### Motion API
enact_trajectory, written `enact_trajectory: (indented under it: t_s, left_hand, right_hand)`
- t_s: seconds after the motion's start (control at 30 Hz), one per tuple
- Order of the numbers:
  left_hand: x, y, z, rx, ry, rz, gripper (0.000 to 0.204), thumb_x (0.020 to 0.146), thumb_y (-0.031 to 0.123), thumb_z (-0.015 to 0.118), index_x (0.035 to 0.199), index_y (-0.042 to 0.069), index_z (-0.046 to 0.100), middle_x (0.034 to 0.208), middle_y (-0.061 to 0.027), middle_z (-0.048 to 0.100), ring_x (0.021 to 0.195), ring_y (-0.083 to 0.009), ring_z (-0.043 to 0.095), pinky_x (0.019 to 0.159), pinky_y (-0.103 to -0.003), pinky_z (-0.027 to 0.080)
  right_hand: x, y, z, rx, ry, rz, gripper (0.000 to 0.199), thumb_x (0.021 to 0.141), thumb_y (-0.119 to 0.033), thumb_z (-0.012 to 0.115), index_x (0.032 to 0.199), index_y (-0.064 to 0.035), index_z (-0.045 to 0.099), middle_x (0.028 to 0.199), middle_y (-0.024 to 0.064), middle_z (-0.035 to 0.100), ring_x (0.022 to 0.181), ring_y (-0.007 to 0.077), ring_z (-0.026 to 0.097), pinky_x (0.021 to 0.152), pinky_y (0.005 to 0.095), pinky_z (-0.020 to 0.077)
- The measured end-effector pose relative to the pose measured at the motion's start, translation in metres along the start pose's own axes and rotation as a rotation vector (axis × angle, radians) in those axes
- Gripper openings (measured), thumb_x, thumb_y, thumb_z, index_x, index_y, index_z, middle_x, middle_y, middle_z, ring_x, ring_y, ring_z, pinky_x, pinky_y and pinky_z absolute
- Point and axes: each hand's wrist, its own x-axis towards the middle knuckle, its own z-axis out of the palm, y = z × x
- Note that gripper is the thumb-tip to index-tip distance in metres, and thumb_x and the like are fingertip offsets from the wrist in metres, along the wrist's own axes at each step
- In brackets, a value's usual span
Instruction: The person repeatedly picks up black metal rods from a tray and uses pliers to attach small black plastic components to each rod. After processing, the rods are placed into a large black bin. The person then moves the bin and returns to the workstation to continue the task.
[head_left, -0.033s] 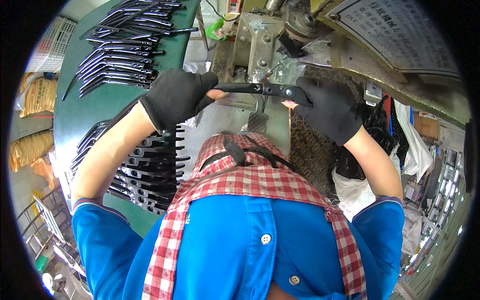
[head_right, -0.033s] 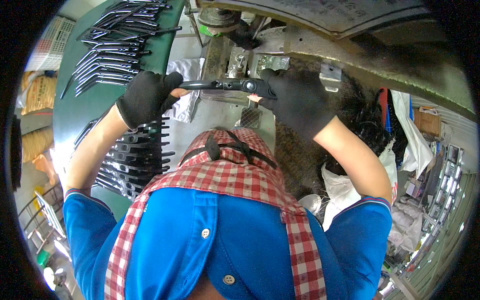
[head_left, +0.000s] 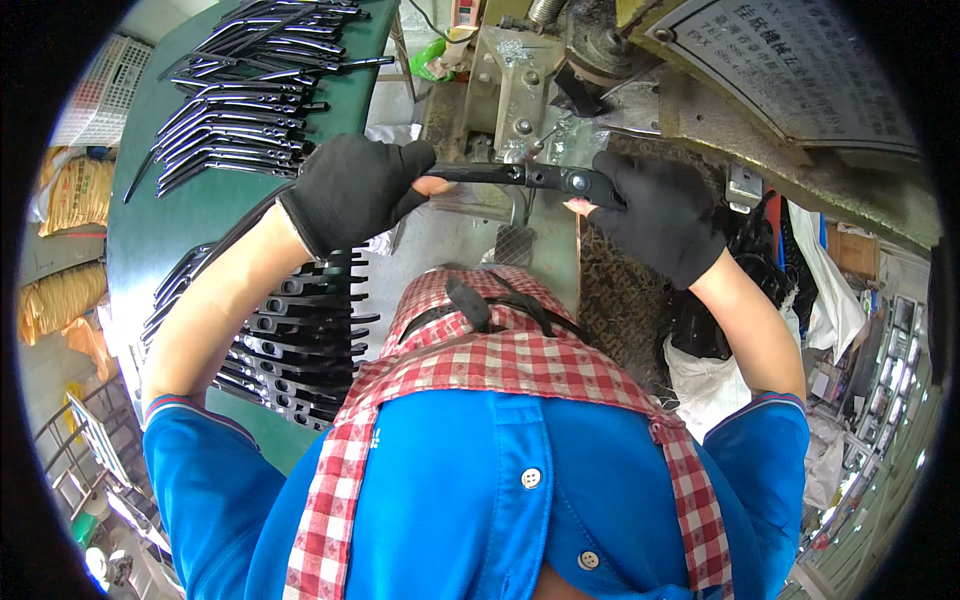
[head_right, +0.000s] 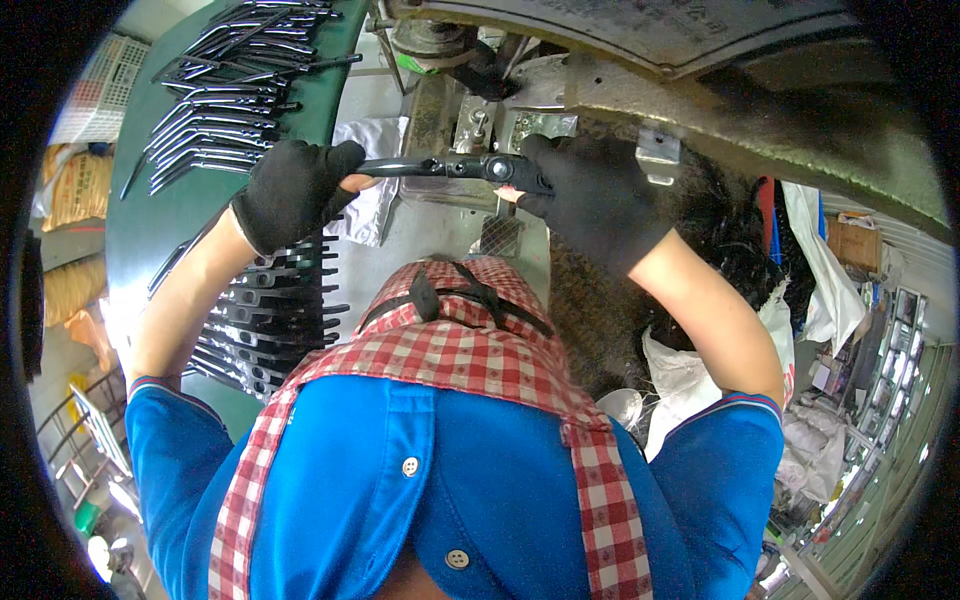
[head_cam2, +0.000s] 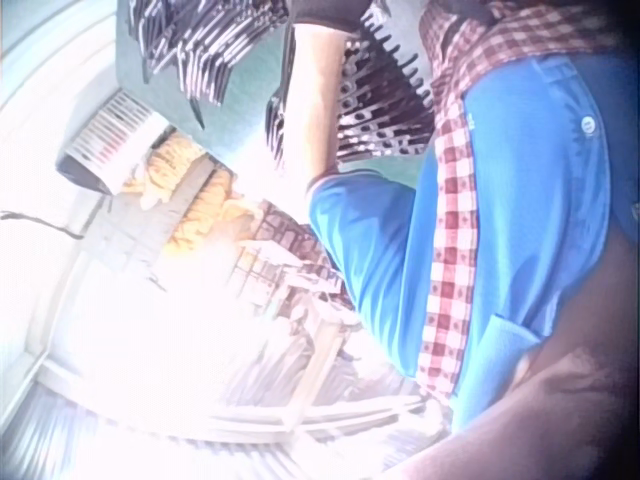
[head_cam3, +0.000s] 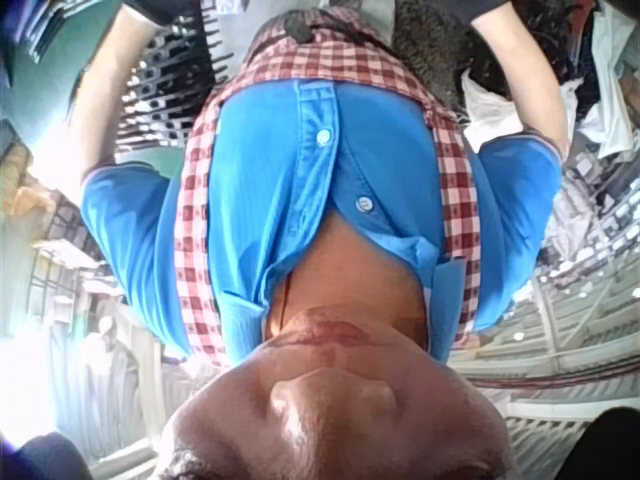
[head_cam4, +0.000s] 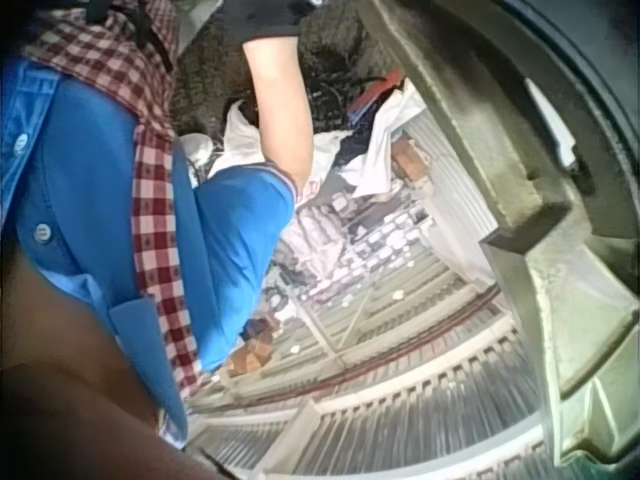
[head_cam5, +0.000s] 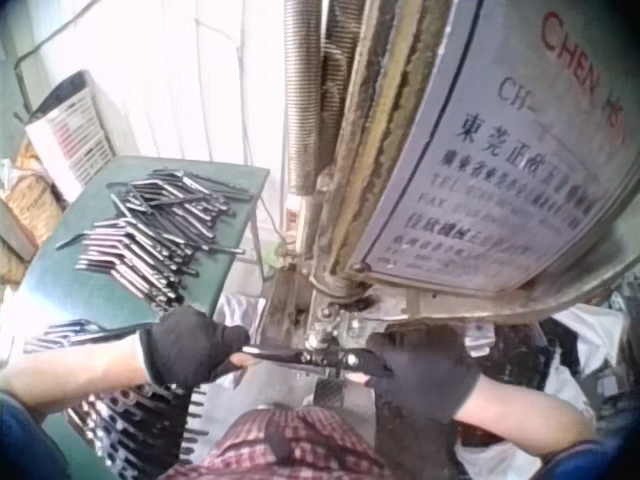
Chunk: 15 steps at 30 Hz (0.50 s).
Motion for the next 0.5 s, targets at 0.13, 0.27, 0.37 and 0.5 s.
enact_trajectory:
  t_s: [0.13, 0.27, 0.37, 0.5]
  left_hand:
    - [0.015, -0.006, -0.002, 0.081, 0.079, 0.055, 0.027, 0.092, 0.031, 0.053, 0.086, 0.005, 0.053, 0.061, -0.0176, 0.054, 0.059, -0.0394, 0.056, 0.051, -0.045, 0.043]
    - [0.034, -0.022, 0.004, 0.145, 0.147, 0.071, 0.027, 0.091, 0.033, 0.055, 0.084, 0.006, 0.054, 0.064, -0.0163, 0.055, 0.059, -0.0384, 0.057, 0.051, -0.044, 0.043]
    - [0.043, -0.025, 0.004, 0.153, 0.153, 0.077, 0.030, 0.091, 0.035, 0.054, 0.085, 0.007, 0.054, 0.063, -0.0156, 0.055, 0.059, -0.0379, 0.057, 0.051, -0.044, 0.044]
    - [0.046, -0.029, 0.002, 0.192, 0.116, 0.081, 0.031, 0.092, 0.038, 0.053, 0.086, 0.007, 0.055, 0.061, -0.0148, 0.055, 0.059, -0.0376, 0.057, 0.051, -0.044, 0.044]
  right_hand:
    - [0.008, 0.006, -0.003, 0.094, 0.004, 0.025, 0.035, 0.080, -0.043, 0.068, 0.086, -0.0091, 0.060, 0.068, 0.0135, 0.058, 0.063, 0.0343, 0.058, 0.057, 0.0411, 0.0434]
    - [0.014, 0.023, 0.010, 0.164, 0.045, 0.117, 0.039, 0.083, -0.046, 0.064, 0.100, -0.0103, 0.065, 0.076, 0.0124, 0.062, 0.071, 0.0281, 0.060, 0.066, 0.0371, 0.0458]
    - [0.015, 0.030, 0.011, 0.106, 0.031, 0.156, 0.041, 0.085, -0.046, 0.063, 0.103, -0.0089, 0.065, 0.080, 0.0113, 0.065, 0.076, 0.0269, 0.061, 0.072, 0.0364, 0.0464]
    - [0.016, 0.025, 0.008, 0.175, 0.028, 0.117, 0.043, 0.085, -0.047, 0.062, 0.103, -0.0071, 0.064, 0.082, 0.0146, 0.064, 0.075, 0.0289, 0.061, 0.072, 0.0378, 0.0465]
